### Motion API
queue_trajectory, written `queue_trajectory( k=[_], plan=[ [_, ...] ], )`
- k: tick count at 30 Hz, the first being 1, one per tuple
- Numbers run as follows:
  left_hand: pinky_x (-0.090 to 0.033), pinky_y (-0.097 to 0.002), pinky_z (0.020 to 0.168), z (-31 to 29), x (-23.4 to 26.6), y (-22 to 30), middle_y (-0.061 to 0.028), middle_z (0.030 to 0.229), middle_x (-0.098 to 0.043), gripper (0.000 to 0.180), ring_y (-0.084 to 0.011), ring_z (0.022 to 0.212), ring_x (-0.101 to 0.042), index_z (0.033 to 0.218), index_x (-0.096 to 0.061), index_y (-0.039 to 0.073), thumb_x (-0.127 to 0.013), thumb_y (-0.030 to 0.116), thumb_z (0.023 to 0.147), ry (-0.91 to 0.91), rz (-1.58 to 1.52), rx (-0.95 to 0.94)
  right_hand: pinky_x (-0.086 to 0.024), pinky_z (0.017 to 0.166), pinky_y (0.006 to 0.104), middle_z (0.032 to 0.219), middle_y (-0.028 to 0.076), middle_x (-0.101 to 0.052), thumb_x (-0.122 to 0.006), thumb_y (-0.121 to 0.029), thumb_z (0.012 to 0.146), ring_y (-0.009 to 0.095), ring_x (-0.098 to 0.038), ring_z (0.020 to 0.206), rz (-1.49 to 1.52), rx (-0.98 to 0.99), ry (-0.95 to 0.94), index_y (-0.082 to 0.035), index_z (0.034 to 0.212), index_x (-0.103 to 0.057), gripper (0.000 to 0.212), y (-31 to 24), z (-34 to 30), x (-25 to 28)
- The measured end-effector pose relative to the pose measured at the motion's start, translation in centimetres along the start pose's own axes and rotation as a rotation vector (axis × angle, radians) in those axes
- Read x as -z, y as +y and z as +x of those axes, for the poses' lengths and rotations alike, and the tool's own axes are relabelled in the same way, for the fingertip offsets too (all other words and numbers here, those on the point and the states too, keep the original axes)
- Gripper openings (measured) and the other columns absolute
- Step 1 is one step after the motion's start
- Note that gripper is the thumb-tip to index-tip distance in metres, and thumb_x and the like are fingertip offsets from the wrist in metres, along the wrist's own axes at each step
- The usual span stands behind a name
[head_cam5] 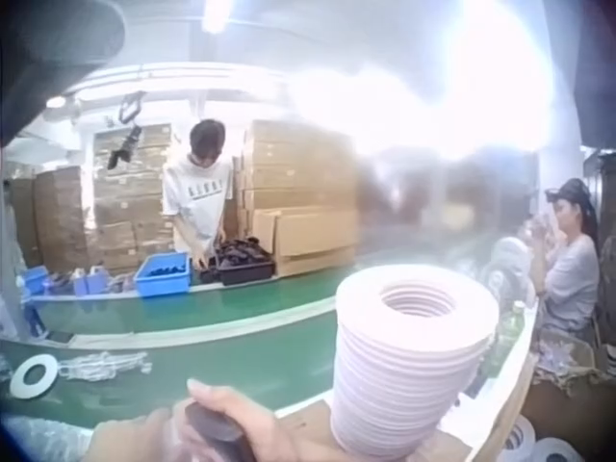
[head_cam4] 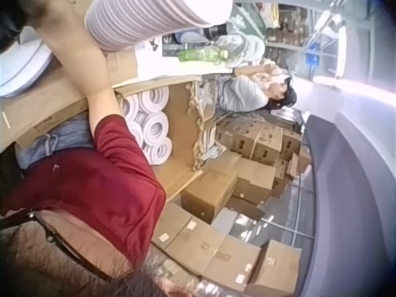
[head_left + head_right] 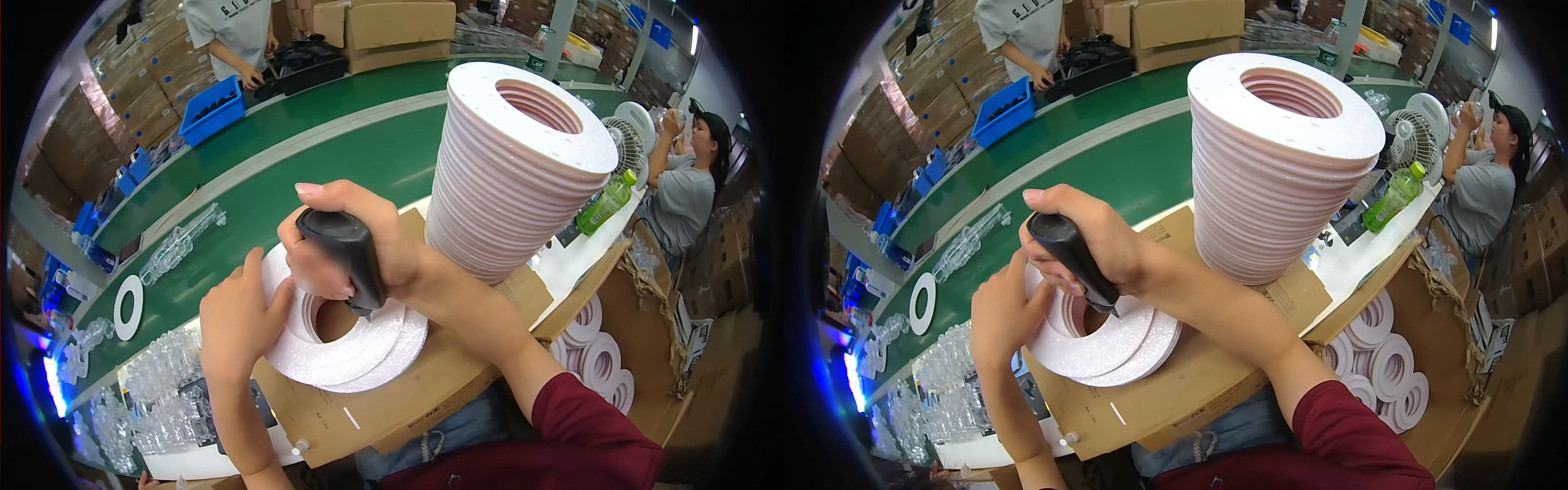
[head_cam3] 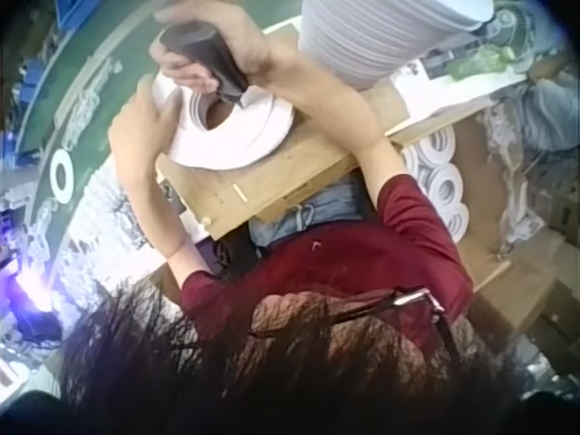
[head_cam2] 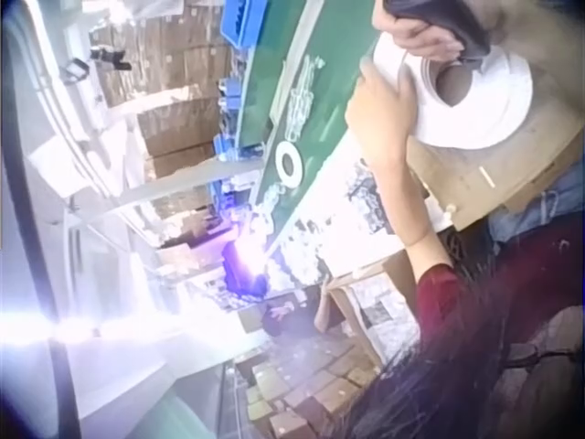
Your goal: Assembling white plastic rings or spools on a factory production line using a handheld tool.
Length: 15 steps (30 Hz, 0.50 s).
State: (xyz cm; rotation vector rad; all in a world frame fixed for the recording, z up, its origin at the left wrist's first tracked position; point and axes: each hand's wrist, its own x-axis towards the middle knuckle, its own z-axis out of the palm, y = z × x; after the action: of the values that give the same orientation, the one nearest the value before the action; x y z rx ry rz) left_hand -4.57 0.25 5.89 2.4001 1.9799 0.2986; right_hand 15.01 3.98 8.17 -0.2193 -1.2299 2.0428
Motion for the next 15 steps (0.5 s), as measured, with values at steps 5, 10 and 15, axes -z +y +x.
queue_trajectory(
  k=[5, 10, 15],
  plan=[
    [-0.052, -0.0447, 0.069, 0.0, -0.4, -0.1, -0.0205, 0.093, -0.069, 0.056, -0.0369, 0.081, -0.068, 0.126, -0.055, -0.004, -0.065, 0.037, 0.090, 0.049, -0.011, -0.042, -0.038, 0.041, 0.0254, 0.047, 0.003, -0.044, -0.044, -0.045, 0.097, 0.013, -0.041, 0.037, 0.062, 0.008, -0.032, -0.006, 0.064, -0.049, 0.051, 0.5, 0.0, 1.1],
    [-0.052, -0.0449, 0.069, 0.2, -0.6, -0.1, -0.0203, 0.090, -0.069, 0.051, -0.0374, 0.079, -0.068, 0.121, -0.056, -0.003, -0.065, 0.036, 0.089, 0.080, -0.017, -0.085, -0.038, 0.042, 0.0249, 0.049, 0.004, -0.044, -0.041, -0.045, 0.096, 0.013, -0.040, 0.040, 0.035, 0.004, -0.038, -0.006, 0.064, -0.047, 0.051, 0.0, -0.1, 1.0],
    [-0.052, -0.0464, 0.068, -0.1, 0.1, -0.3, -0.0194, 0.083, -0.069, 0.041, -0.0393, 0.076, -0.067, 0.106, -0.058, -0.001, -0.068, 0.034, 0.087, 0.037, 0.018, -0.013, -0.040, 0.045, 0.0256, 0.052, 0.005, -0.046, -0.036, -0.051, 0.098, 0.014, -0.042, 0.045, 0.225, 0.044, -0.174, -0.005, 0.069, -0.046, 0.056, -0.8, -0.5, 1.5]
  ],
)
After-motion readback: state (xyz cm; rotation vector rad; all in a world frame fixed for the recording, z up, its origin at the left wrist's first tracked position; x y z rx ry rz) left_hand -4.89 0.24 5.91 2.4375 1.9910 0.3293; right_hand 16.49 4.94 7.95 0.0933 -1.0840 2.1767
